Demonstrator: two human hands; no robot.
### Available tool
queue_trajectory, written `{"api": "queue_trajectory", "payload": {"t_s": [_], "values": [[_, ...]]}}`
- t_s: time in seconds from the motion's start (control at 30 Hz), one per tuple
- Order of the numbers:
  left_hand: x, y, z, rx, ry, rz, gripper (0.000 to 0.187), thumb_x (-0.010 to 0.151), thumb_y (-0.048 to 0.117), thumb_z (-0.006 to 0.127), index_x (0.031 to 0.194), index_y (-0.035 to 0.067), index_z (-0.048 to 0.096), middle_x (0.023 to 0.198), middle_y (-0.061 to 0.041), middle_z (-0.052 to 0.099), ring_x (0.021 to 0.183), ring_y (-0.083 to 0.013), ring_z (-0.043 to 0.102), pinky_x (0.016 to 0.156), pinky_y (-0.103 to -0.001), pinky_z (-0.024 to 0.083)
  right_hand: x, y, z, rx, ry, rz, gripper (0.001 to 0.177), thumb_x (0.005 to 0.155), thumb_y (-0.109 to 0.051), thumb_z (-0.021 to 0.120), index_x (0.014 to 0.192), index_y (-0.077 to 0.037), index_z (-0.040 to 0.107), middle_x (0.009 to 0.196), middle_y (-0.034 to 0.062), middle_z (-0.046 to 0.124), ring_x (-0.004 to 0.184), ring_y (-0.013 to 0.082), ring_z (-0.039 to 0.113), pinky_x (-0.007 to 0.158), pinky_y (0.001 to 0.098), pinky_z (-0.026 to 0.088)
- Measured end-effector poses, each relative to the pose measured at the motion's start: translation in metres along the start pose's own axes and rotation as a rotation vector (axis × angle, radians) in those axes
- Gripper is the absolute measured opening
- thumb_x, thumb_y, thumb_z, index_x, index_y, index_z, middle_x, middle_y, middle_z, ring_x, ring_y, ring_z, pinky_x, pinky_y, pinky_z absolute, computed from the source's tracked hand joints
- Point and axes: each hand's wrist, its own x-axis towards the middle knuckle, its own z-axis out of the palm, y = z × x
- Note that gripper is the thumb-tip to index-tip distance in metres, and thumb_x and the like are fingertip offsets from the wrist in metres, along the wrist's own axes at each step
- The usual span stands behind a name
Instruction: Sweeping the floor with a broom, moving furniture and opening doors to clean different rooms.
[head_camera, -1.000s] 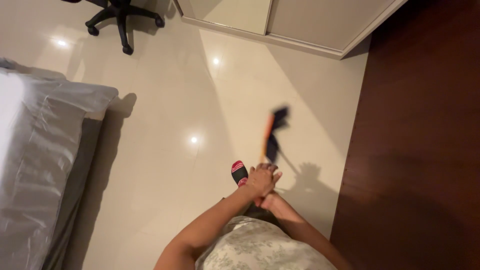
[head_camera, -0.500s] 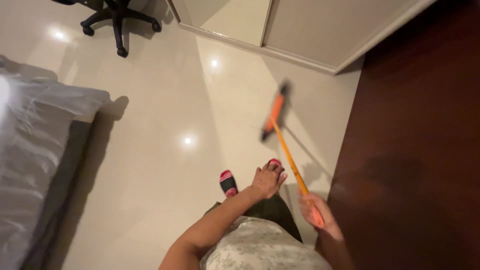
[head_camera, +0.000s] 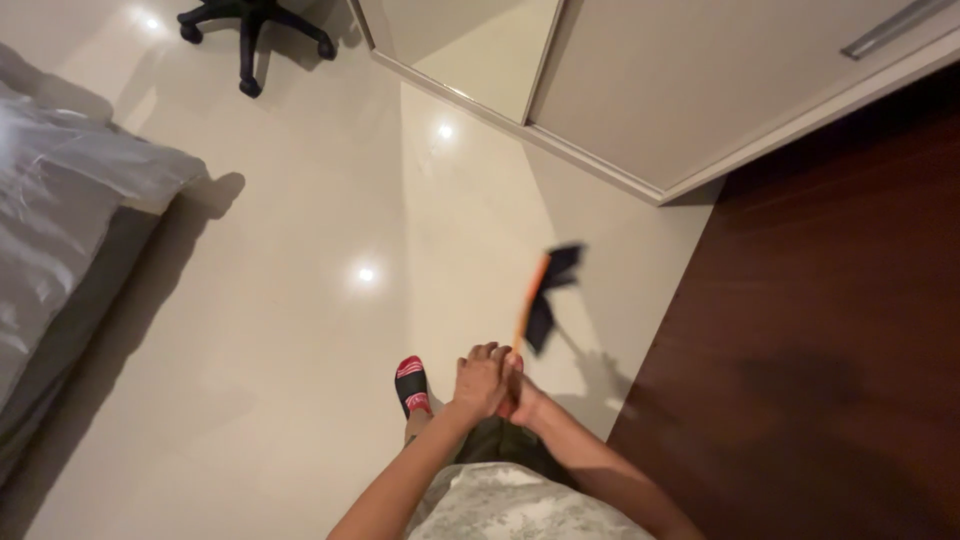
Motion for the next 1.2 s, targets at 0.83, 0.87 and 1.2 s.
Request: {"api": "queue_trajectory", "payload": {"t_s": [0.83, 0.87, 1.2], "values": [[0.051, 0.067, -0.001, -0.124, 0.049, -0.074, 0.044, 0.105, 0.04, 0.044, 0.138, 0.013, 0.058, 0.145, -0.015, 0.054, 0.136, -0.0353, 0.047, 0.106, -0.059, 0.04, -0.051, -0.129, -0.122, -0.22, 0.143, -0.063, 0.025, 0.09, -0.017, 0.061, 0.068, -0.015, 0.048, 0.056, -0.0003, 0.047, 0.046, 0.0153, 0.048, 0.041, 0.0294, 0.041], [0.05, 0.061, -0.004, -0.131, 0.085, -0.103, 0.043, 0.105, 0.04, 0.045, 0.137, 0.013, 0.058, 0.144, -0.015, 0.055, 0.136, -0.035, 0.048, 0.106, -0.059, 0.04, -0.01, -0.121, -0.123, -0.158, 0.144, -0.027, 0.022, 0.089, -0.017, 0.061, 0.07, -0.014, 0.051, 0.057, 0.0007, 0.051, 0.047, 0.0155, 0.051, 0.042, 0.028, 0.043], [0.101, 0.026, -0.036, -0.164, 0.425, -0.045, 0.047, 0.105, 0.038, 0.049, 0.141, 0.008, 0.051, 0.142, -0.019, 0.056, 0.128, -0.0387, 0.05, 0.104, -0.055, 0.044, 0.083, -0.201, 0.068, -0.398, -0.143, 0.147, 0.023, 0.099, -0.023, 0.054, 0.113, -0.005, 0.057, 0.085, 0.0071, 0.068, 0.066, 0.0201, 0.066, 0.049, 0.0289, 0.052]]}}
